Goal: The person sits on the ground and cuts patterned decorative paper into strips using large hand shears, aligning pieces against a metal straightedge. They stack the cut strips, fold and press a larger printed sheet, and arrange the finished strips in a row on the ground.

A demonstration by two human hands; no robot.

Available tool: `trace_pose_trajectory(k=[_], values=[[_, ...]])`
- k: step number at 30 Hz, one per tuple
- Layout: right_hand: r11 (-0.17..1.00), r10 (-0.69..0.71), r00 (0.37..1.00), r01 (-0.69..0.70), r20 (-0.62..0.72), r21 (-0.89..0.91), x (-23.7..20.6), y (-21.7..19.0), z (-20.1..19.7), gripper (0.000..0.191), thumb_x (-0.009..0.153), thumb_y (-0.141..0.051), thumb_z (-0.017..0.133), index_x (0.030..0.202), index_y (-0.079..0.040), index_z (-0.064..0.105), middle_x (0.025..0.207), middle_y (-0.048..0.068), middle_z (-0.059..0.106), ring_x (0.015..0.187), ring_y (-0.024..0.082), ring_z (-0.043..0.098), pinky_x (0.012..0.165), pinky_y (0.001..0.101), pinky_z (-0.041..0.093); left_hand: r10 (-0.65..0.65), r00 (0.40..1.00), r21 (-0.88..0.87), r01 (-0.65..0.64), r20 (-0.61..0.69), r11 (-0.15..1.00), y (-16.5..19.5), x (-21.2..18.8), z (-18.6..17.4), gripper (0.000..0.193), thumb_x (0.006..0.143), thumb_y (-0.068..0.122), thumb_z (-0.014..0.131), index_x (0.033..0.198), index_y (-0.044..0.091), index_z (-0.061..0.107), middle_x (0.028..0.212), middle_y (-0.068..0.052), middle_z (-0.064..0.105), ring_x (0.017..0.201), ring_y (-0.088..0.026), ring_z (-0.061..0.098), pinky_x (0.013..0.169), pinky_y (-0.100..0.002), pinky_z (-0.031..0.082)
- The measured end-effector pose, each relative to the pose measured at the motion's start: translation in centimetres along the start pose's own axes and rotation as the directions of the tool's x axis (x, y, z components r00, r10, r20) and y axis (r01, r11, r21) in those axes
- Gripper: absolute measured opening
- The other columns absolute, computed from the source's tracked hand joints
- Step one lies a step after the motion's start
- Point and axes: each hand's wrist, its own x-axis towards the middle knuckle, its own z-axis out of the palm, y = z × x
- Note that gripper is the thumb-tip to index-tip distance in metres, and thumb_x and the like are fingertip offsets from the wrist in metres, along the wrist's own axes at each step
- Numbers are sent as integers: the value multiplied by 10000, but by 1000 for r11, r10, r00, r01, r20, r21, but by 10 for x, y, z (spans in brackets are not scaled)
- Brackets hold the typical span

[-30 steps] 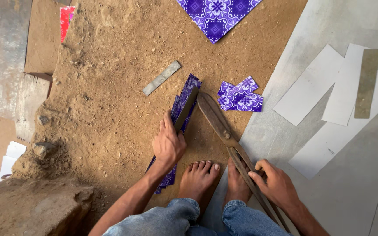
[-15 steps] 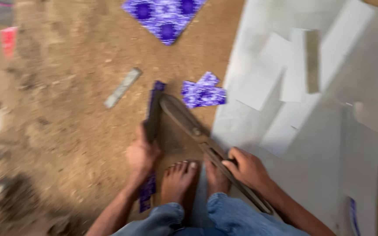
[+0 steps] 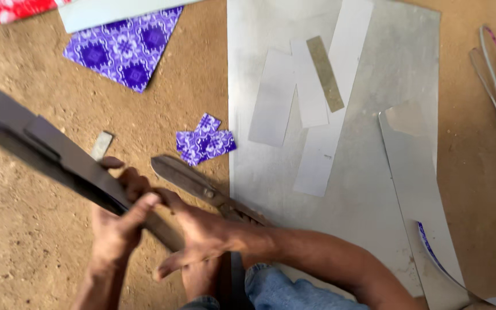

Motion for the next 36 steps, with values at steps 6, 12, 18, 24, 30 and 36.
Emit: trace_pose_trajectory(k=[6, 12, 18, 24, 30, 36], values=[[931, 164, 986, -159, 14, 328, 27, -11, -2, 654, 1007, -427, 723, 1526, -103, 492, 1420, 109, 566, 1280, 216, 579, 1117, 384, 532, 196, 946, 420, -293, 260, 859, 18, -24, 49, 565, 843, 105, 831, 1230, 105, 420, 938, -33, 475, 880, -138, 495, 807, -272, 464], [988, -33, 999, 33, 3, -149, 9, 32, 4, 530, 987, -264, 778, 1463, -185, 559, 1319, 8, 666, 1256, 152, 650, 1118, 326, 568, 187, 961, 475, -265, 205, 839, -3, -51, 52, 723, 769, 197, 864, 1309, 63, 401, 1077, -88, 556, 1030, -187, 565, 917, -336, 483], [990, -51, 999, 50, -8, -135, -13, 70, 20, 586, 868, -394, 810, 1386, -205, 611, 1106, 9, 637, 1011, 183, 652, 955, 340, 554, 175, 963, 464, -252, 203, 849, 4, -47, 34, 903, 696, 288, 897, 1388, 21, 382, 1217, -143, 638, 1179, -236, 634, 1028, -400, 501], [984, -56, 998, 59, 27, -170, -13, 89, 26, 517, 921, -548, 699, 1245, -167, 567, 1101, 2, 591, 1016, 163, 628, 914, 318, 545, 276, 947, 467, -321, 163, 824, 6, -47, 46, 773, 666, 310, 925, 1277, 65, 519, 1145, -155, 701, 1099, -287, 733, 967, -415, 631], [988, -116, 991, 109, -67, -106, -19, 71, 11, 887, 678, -323, 862, 1421, 8, 508, 1367, 169, 545, 1235, 334, 592, 1040, 436, 502, 342, 938, 249, -344, 51, 905, 17, -44, 58, 798, 691, 330, 974, 1230, 12, 479, 1053, -158, 702, 1097, -305, 718, 993, -421, 580], [973, 223, 952, -204, 212, -106, -16, 83, 8, 564, 674, -302, 957, 956, -34, 548, 927, 103, 530, 828, 223, 565, 743, 377, 454, 284, 957, 350, -285, 56, 892, 39, -41, 71, 508, 677, 248, 1013, 946, 66, 621, 864, -102, 726, 837, -220, 739, 787, -344, 605]])
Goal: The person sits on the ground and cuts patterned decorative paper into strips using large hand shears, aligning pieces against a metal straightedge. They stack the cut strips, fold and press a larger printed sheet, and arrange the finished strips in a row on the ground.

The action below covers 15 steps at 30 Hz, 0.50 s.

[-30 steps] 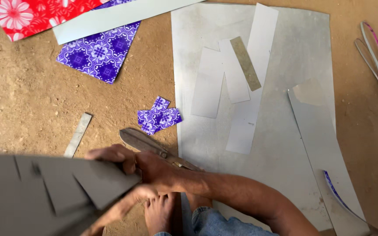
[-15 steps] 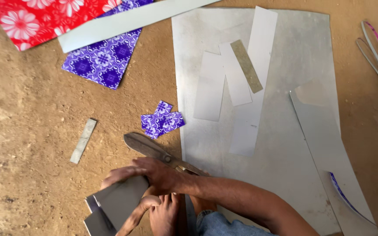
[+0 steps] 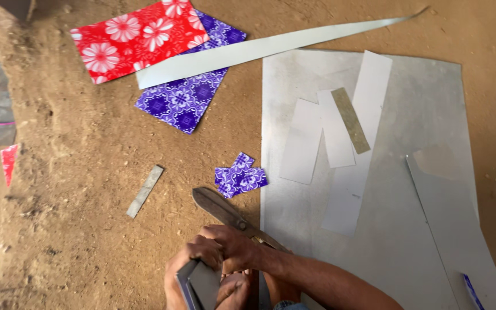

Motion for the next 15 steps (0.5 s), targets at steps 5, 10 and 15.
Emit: trace_pose_trajectory(k=[5, 10, 15], values=[[908, -420, 888, 411, -186, -86, 8, 3, 16, 499, 762, -281, 885, 1117, -78, 598, 1084, 71, 538, 1032, 197, 570, 846, 323, 525, 115, 993, 173, -119, 31, 978, 32, 10, 3, 354, 762, 281, 889, 969, 82, 682, 910, -88, 722, 946, -218, 779, 882, -337, 614], [907, -223, 959, 269, -173, 325, 7, -11, -5, 506, 799, -296, 741, 1212, -47, 589, 1206, 50, 494, 1157, 205, 547, 1018, 350, 501, -91, 984, 181, 62, 154, 982, 36, 24, -6, 520, 709, 262, 845, 1117, 14, 639, 881, -95, 723, 849, -226, 755, 756, -342, 613], [860, -433, 901, 417, 11, -294, 8, -14, -7, 363, 802, -255, 779, 1085, -116, 601, 999, 15, 575, 978, 216, 560, 865, 363, 474, 37, 992, 269, -68, 120, 961, 26, 10, -3, 383, 708, 208, 878, 942, 44, 622, 875, -98, 694, 835, -213, 763, 753, -350, 612]])
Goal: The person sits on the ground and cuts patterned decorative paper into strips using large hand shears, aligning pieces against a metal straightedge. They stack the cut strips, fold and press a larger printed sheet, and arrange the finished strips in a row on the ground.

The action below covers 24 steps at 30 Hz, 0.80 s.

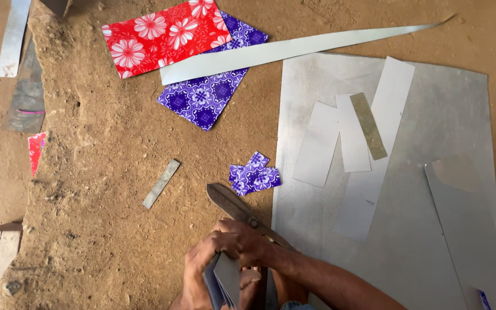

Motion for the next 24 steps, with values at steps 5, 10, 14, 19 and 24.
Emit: trace_pose_trajectory(k=[5, 10, 14, 19, 24], values=[[946, 199, 969, -151, -148, 287, -9, 3, 20, 270, 845, -244, 753, 926, -128, 524, 937, 37, 525, 886, 245, 535, 787, 408, 463, 104, 995, 8, -104, -2, 995, -3, -9, 6, 398, 738, 240, 927, 933, 62, 629, 892, -77, 696, 915, -227, 772, 874, -368, 627], [999, 19, 992, -15, -122, 28, -13, 14, 23, 265, 868, -301, 733, 994, -108, 603, 952, 31, 545, 871, 245, 525, 776, 404, 452, -27, 1000, -18, 27, -10, 999, -12, -9, 4, 616, 665, 380, 947, 1042, 6, 635, 1068, -136, 757, 960, -232, 803, 804, -344, 646], [991, 63, 985, -43, -162, 124, -10, 11, 23, 492, 678, -469, 730, 967, -98, 590, 906, 46, 515, 833, 214, 514, 742, 381, 432, 152, 988, 155, -149, -4, 977, -32, -18, -4, 504, 769, 303, 915, 1120, 46, 662, 1101, -73, 777, 1041, -204, 812, 853, -320, 680], [825, 300, 944, -183, -140, 536, 1, -3, 17, 561, 946, -432, 788, 1304, -35, 616, 1291, 136, 650, 1036, 211, 616, 893, 385, 507, -304, 948, -54, 309, 92, 949, -58, -18, -14, 671, 731, 301, 920, 1232, -26, 616, 1121, -135, 756, 1012, -252, 748, 849, -356, 629], [649, 713, 699, -692, 65, 317, 14, -14, 9, 196, 820, -142, 797, 919, -63, 648, 704, 31, 635, 645, 162, 595, 596, 361, 495, -497, 867, -532, 436, 32, 726, -89, 17, -39, 810, 813, 294, 882, 1410, -102, 505, 1187, -209, 714, 1140, -332, 730, 965, -477, 618]])
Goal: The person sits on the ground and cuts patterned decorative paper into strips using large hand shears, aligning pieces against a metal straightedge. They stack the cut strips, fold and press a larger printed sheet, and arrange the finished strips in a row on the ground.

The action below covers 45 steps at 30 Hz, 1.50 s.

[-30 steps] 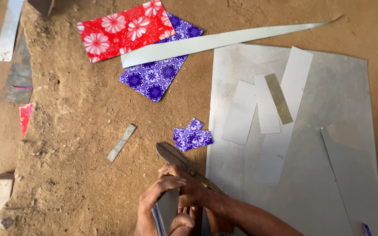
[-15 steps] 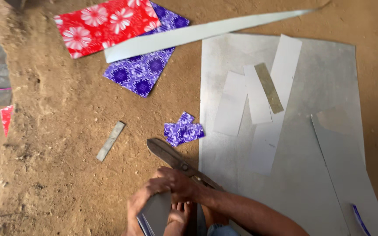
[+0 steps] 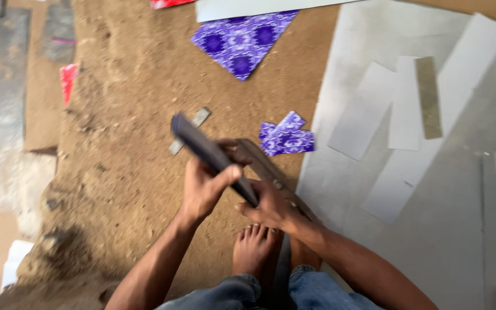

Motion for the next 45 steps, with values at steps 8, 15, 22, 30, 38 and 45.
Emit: trace_pose_trajectory(k=[8, 15, 22, 30, 38, 45], values=[[673, 410, 863, -505, 296, 540, -27, 8, 0, 272, 789, -60, 761, 770, -121, 497, 609, -28, 481, 465, 47, 408, 413, 248, 261, -292, 951, -259, 257, -104, 931, -33, -2, 0, 899, 803, 182, 799, 1531, 66, 286, 1267, -166, 668, 1133, -305, 706, 977, -437, 597], [880, 291, 943, -329, 160, 342, -35, 15, 4, 382, 853, -212, 817, 1108, -55, 579, 921, -25, 609, 827, 24, 616, 633, 231, 526, -267, 959, -230, 240, -97, 943, -55, -4, -6, 766, 825, 92, 815, 1477, -64, 446, 1236, -224, 700, 1050, -300, 749, 894, -402, 640], [581, 202, 896, -435, 396, 688, -50, 10, -18, 584, 961, -304, 676, 1412, 19, 493, 986, 47, 611, 889, 105, 612, 779, 263, 537, -277, 959, -227, 258, -59, 939, -44, -4, -14, 768, 821, 109, 821, 1472, -68, 456, 1157, -200, 682, 1029, -306, 749, 881, -425, 646], [641, 160, 890, -422, 427, 641, -54, 13, -19, 611, 949, -224, 712, 1447, 64, 508, 939, 57, 605, 845, 128, 618, 768, 289, 546, -403, 909, -110, 392, -104, 913, -50, -4, -6, 935, 748, 162, 854, 1533, -18, 379, 1189, -203, 656, 1056, -302, 715, 873, -416, 659], [402, 161, 856, -511, 491, 760, -60, 19, -27, 619, 935, -213, 741, 1437, 75, 522, 955, 100, 638, 890, 185, 678, 845, 354, 587, -382, 924, -46, 381, -19, 923, -55, -5, -8, 719, 806, 201, 839, 1406, -66, 546, 1326, -245, 646, 1156, -278, 686, 936, -452, 644], [478, 165, 851, -512, 499, 714, -61, 31, -26, 639, 898, -210, 787, 1423, 37, 518, 1106, 76, 669, 1017, 156, 679, 930, 348, 565, -372, 927, -75, 368, -56, 927, -56, -6, -3, 832, 754, 182, 857, 1441, -21, 435, 1291, -206, 686, 1062, -274, 749, 860, -415, 664]])
